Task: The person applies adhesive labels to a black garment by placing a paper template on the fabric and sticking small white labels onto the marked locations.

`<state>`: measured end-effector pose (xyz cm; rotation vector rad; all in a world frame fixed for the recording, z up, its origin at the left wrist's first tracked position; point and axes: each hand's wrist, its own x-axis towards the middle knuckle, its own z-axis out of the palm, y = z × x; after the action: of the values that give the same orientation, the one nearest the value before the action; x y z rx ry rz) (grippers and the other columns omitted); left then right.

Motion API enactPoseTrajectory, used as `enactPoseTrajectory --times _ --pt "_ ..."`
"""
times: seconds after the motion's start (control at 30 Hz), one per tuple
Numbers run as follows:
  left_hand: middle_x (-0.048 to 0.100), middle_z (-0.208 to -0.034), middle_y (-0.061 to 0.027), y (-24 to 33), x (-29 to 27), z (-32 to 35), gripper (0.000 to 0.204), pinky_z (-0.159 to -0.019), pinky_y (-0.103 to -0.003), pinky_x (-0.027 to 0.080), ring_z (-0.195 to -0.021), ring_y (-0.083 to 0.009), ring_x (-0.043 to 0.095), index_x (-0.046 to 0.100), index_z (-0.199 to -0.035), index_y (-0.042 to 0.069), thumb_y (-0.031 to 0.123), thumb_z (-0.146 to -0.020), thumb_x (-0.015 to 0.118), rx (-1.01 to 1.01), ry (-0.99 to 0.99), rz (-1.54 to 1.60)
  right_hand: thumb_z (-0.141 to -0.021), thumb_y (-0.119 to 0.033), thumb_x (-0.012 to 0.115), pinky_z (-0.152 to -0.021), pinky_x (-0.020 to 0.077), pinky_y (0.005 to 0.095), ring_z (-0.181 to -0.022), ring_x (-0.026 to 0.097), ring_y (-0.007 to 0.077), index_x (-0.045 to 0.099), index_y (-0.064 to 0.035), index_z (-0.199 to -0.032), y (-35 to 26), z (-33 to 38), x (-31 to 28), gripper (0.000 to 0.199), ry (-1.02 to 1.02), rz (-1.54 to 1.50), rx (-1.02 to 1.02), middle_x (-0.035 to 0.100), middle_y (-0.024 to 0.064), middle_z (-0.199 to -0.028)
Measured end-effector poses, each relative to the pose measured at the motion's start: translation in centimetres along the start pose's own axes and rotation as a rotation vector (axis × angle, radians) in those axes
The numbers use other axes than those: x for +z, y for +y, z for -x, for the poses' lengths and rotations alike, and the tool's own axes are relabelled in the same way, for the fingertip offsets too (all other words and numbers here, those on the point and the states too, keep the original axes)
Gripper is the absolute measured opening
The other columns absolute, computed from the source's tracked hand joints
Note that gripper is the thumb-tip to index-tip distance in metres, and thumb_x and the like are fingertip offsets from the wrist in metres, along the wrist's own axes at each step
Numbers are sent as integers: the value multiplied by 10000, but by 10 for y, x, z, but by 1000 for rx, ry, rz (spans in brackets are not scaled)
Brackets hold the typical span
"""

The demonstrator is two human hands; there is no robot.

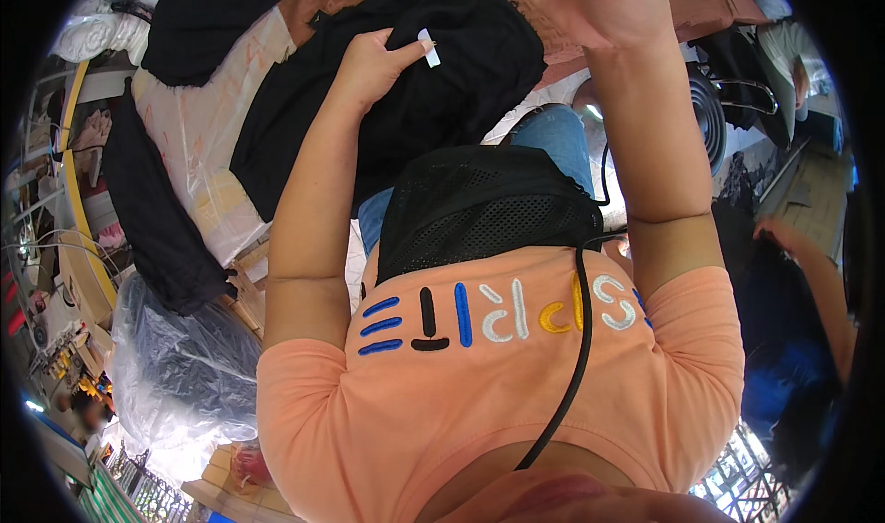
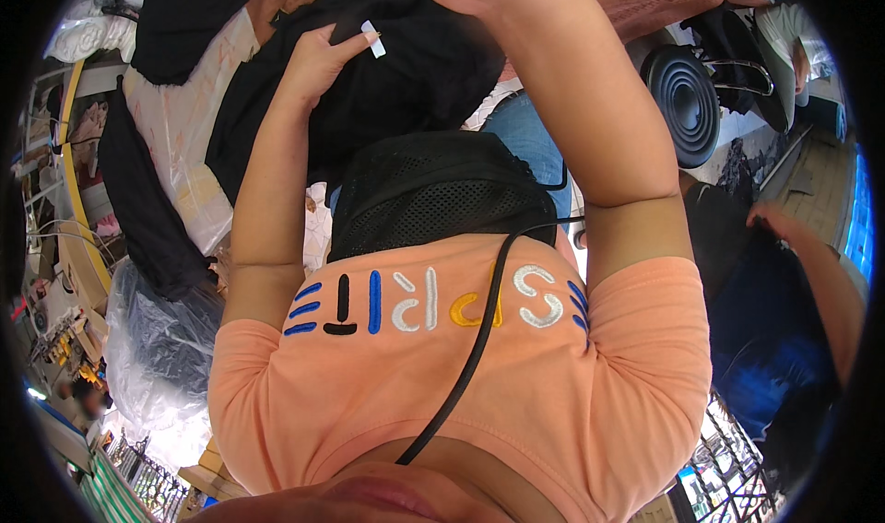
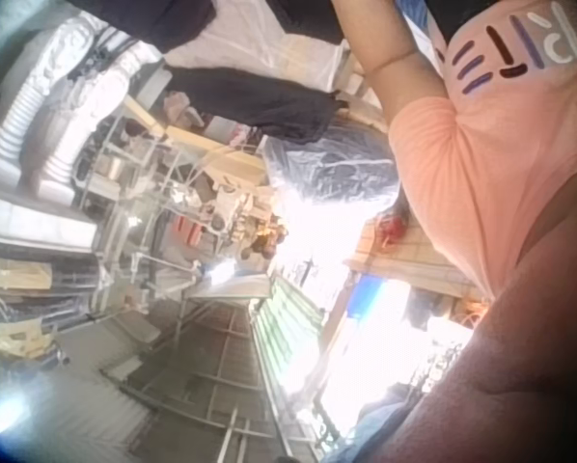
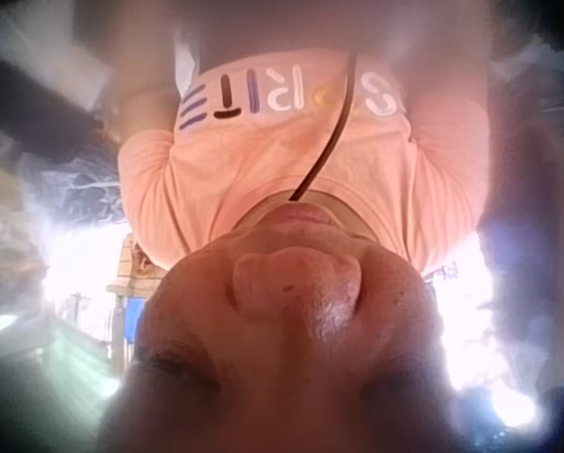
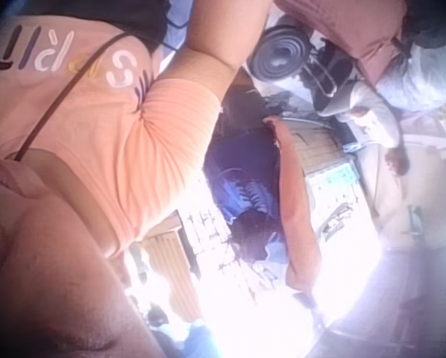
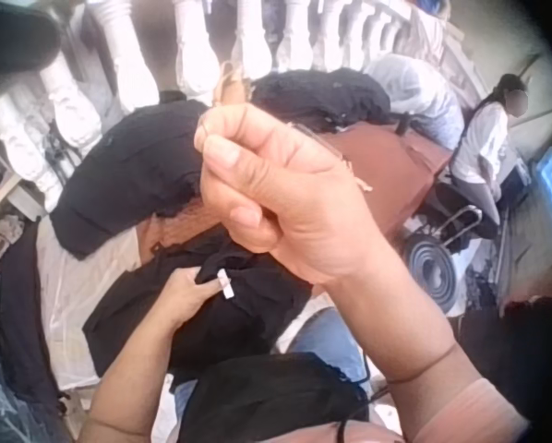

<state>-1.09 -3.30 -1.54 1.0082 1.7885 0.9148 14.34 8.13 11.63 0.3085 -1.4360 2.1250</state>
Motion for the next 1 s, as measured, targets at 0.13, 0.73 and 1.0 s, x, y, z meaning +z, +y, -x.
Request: enactPoseTrajectory --times 0.13,0.73,1.0 --pt "643 -1027 -270 -35 3 -11 709 -831 -287 490 -949 -235 644 539 -1140 -187 356 -742 763 72 139 -33 -985 -140 473 -404 284 160 -450 367 48 531 -58 -1071 4 4 -7 132 5 -57 18 498 17 -653" --pt "605 -1079 -327 -39 7 -15 839 -916 -316 454 -1050 -296 612 471 -1173 -239 416 -733 754 92 158 -15 -834 -142 659 -640 491 275 -677 625 154 679 -80 -912 64 79 -53 102 322 1418 177 654 55 -771" --pt "600 -1109 -322 -36 8 -11 813 -916 -317 457 -1075 -304 607 497 -1161 -217 423 -732 753 82 120 26 -817 -202 666 -702 521 311 -746 675 222 699 -60 -907 96 92 -37 171 318 1151 489 699 104 -822"
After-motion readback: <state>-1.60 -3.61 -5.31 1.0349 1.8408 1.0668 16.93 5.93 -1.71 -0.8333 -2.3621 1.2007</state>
